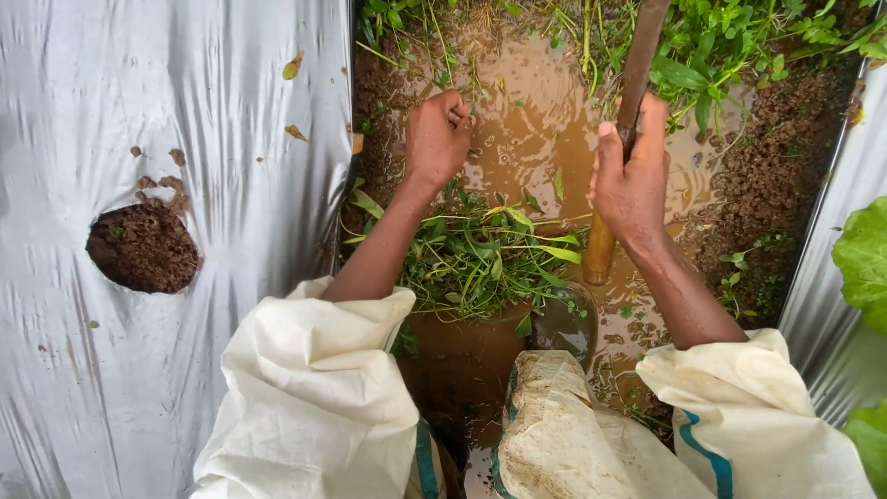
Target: Clearing weeds from a muddy path between crop rows using a hand-held sickle.
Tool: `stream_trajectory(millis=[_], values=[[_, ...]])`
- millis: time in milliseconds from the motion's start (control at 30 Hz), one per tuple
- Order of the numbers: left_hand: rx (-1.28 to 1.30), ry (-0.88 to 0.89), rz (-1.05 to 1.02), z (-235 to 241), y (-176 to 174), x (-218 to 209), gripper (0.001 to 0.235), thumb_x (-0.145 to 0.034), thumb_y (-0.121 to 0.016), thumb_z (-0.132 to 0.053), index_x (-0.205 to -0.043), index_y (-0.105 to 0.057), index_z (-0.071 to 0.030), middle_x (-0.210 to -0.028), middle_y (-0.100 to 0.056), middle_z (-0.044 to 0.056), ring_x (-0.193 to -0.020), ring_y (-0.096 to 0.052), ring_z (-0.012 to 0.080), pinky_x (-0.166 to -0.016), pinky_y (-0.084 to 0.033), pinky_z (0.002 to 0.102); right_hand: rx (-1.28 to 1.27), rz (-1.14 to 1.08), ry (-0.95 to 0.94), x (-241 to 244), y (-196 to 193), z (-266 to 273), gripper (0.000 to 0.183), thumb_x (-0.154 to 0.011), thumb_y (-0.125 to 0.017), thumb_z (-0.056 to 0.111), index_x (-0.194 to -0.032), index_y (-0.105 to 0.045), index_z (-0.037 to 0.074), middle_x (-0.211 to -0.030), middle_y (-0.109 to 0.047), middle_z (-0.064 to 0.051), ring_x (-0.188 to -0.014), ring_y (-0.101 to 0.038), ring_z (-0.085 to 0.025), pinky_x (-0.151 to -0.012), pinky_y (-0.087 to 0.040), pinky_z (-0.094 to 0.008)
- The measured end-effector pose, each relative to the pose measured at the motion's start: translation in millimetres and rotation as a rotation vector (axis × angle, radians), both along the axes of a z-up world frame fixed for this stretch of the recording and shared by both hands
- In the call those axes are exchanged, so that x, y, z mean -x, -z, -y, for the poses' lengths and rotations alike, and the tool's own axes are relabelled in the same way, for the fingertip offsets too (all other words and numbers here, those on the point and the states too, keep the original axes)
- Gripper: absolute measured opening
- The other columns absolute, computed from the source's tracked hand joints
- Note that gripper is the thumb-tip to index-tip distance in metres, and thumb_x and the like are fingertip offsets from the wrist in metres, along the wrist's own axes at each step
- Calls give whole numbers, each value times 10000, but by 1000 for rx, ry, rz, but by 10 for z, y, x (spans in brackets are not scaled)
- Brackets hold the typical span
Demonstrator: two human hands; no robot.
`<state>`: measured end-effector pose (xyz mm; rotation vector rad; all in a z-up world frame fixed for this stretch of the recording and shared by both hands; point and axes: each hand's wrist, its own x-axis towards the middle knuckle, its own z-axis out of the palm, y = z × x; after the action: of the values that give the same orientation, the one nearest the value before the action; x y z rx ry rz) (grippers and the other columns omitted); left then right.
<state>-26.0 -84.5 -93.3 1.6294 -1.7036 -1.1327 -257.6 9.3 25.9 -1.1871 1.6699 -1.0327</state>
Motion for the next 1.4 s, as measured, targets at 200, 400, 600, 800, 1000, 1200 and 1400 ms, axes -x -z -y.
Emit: stream_trajectory(millis=[200,400,600,800,1000,1200,1400], values=[[83,71,80,-99,93,-75,207,-807,-646,134,-741,-611,-59,-689,-636,143,-645,-672,295,-600,-560,383,-371,-51,-80,425,5,-311,291,-1108,-421,0,-1396,-457,-21,-694,-559,-115,-488,-528,-194,-403,-489,-297],[94,117,100,-93,-140,-75,199,-824,-653,130,-758,-573,-40,-740,-571,170,-679,-672,364,-615,-547,455,79,12,67,253,-44,-83,330,-1142,-370,-97,-1468,-373,-45,-773,-502,-100,-557,-510,-151,-471,-501,-249],[101,189,285,-66,-447,-40,294,-802,-638,213,-963,-676,-31,-938,-614,117,-590,-645,139,-505,-675,198,-740,-188,-176,-37,-313,124,193,-1131,-397,251,-1299,-384,156,-810,-520,-75,-596,-531,-232,-487,-528,-412],[90,337,313,-361,-618,-78,168,-893,-606,128,-868,-642,-34,-895,-630,179,-751,-718,276,-669,-626,354,-234,-80,-21,96,-291,-121,246,-1131,-402,13,-1373,-433,45,-737,-568,-146,-528,-527,-199,-455,-483,-298],[124,663,369,-539,-644,-424,112,-900,-741,-77,-1009,-754,-55,-938,-661,174,-865,-703,382,-735,-622,509,-171,30,-25,50,-211,-109,219,-1124,-380,3,-1336,-424,-29,-700,-519,-83,-473,-498,-129,-367,-472,-251],[74,845,462,-758,-803,-657,198,-961,-677,-228,-1110,-758,-125,-983,-627,131,-999,-635,333,-961,-505,534,-441,70,-242,-37,-194,-248,284,-1081,-417,32,-1358,-436,-27,-642,-505,-84,-438,-482,-139,-348,-472,-273],[102,826,477,-803,-1031,-716,507,-1037,-621,-306,-1486,-505,-100,-1382,-459,194,-1264,-466,375,-1015,-421,488,-764,-41,-259,-213,-288,-657,331,-1077,-448,102,-1392,-430,1,-661,-565,-107,-473,-551,-186,-425,-525,-325]])
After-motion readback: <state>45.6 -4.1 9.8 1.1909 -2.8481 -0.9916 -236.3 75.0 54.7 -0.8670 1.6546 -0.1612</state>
